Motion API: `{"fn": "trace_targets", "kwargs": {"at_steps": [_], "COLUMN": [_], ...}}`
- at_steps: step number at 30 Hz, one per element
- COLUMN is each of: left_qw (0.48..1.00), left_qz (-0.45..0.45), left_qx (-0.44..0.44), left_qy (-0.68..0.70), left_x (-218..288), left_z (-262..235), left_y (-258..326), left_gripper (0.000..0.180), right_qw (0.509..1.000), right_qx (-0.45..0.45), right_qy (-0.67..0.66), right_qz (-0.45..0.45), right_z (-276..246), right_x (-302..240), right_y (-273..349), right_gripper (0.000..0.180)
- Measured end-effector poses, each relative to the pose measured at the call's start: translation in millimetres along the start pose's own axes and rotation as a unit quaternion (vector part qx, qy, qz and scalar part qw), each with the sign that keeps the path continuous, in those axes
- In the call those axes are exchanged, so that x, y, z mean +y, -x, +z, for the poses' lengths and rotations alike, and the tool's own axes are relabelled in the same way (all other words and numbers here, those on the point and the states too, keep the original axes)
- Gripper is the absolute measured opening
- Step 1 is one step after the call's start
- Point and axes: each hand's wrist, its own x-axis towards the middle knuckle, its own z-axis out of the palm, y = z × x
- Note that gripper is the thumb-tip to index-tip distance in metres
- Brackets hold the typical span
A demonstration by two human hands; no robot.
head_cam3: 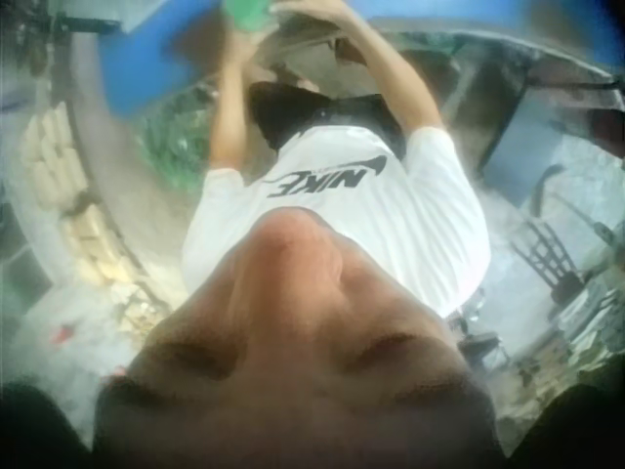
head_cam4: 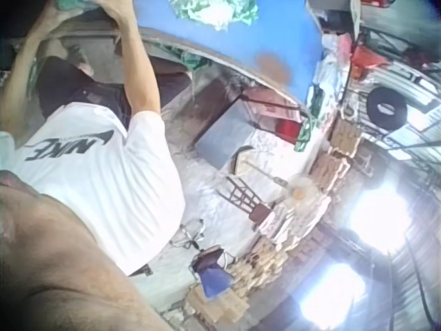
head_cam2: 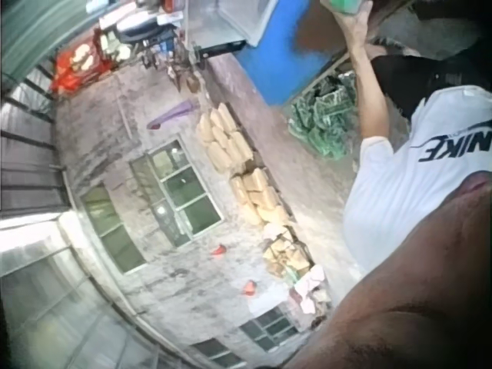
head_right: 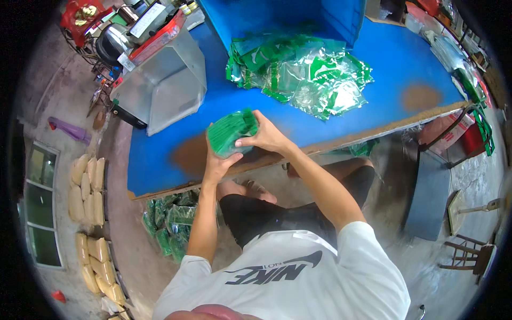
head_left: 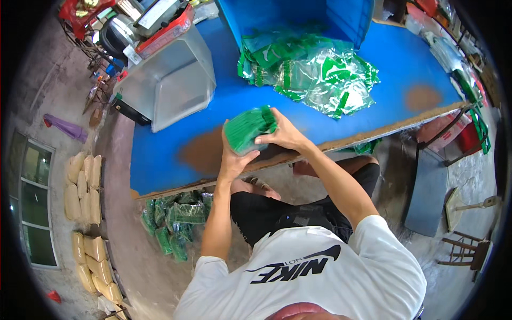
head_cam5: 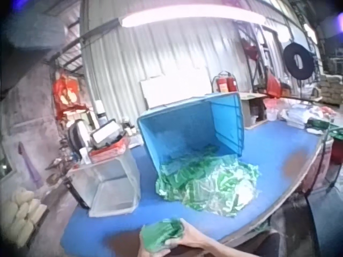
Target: The recorder is counting green packets from a blue bin and placing them into a larger plastic bag.
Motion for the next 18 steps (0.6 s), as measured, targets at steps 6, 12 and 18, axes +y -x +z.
{"fn": "trace_targets", "kwargs": {"at_steps": [6, 12, 18], "left_qw": [0.998, 0.908, 0.899], "left_qz": [-0.016, -0.121, -0.133], "left_qx": [0.013, 0.021, -0.007], "left_qy": [0.064, 0.4, 0.417], "left_x": [-11.4, -8.1, 20.9], "left_z": [-4.2, -30.9, -18.4], "left_y": [2.4, 46.5, 35.5], "left_gripper": [0.09, 0.087, 0.071], "right_qw": [0.999, 0.982, 0.986], "right_qx": [-0.004, -0.069, -0.106], "right_qy": [0.053, -0.173, -0.127], "right_qz": [0.004, -0.013, -0.008], "right_z": [-5.1, -27.4, -22.8], "right_x": [9.4, -47.3, -89.7], "right_y": [-1.1, 28.0, 43.2], "right_gripper": [0.084, 0.075, 0.04]}}
